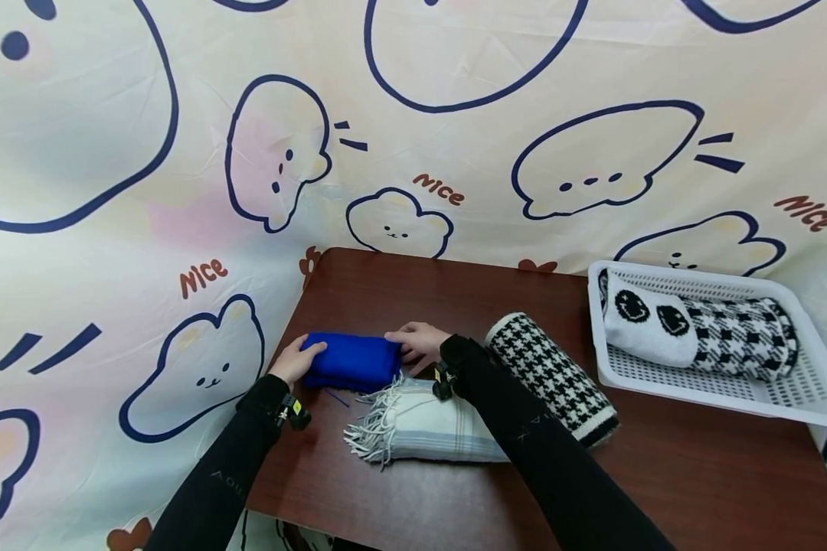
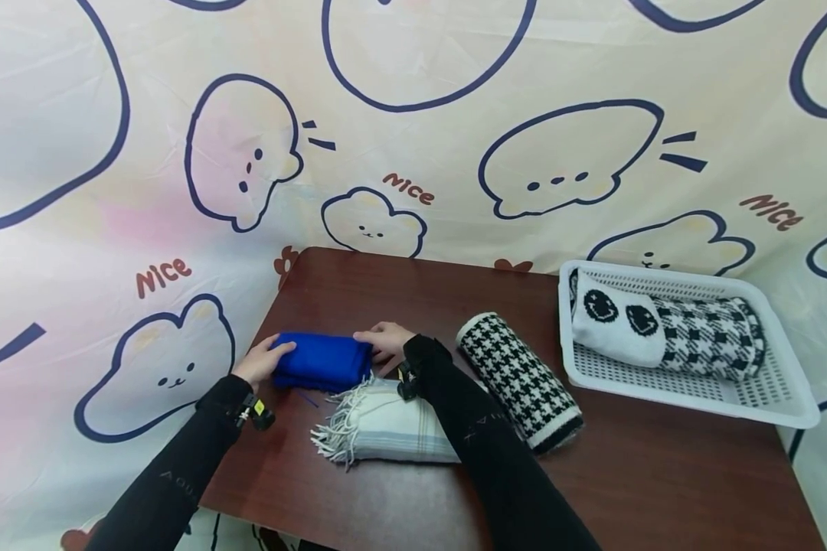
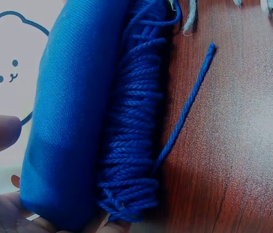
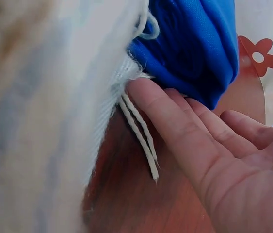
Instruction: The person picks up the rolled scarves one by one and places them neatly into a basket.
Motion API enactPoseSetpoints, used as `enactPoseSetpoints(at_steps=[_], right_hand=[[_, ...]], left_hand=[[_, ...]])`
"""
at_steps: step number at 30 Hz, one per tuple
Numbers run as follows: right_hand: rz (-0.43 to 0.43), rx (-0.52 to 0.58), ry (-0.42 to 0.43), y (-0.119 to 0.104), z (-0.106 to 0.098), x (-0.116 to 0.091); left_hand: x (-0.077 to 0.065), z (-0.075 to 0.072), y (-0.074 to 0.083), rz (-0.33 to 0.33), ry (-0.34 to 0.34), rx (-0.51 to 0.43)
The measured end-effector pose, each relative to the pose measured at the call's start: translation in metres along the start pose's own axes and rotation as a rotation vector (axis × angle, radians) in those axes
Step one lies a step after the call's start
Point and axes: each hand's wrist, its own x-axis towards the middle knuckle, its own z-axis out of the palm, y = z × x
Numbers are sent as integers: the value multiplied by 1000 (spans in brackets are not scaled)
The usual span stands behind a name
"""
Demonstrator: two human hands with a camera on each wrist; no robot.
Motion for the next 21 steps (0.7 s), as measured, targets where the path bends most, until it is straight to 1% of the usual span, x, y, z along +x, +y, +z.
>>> enactPoseSetpoints(at_steps=[6, 11, 14, 18, 21], right_hand=[[14, -18, -13, 5, -1, 7], [9, -79, -26, 7, 0, 12], [2, -114, -32, 6, 3, 12], [1, -126, -38, 4, 7, 8], [-6, -142, -43, 2, 11, 7]], left_hand=[[-2, 1, -1, -5, 2, 3], [-4, 2, -1, -2, 5, 8], [-4, 3, -2, 6, 12, 20], [-6, 4, -2, 13, 15, 29], [-7, 5, -2, 7, 13, 18]])
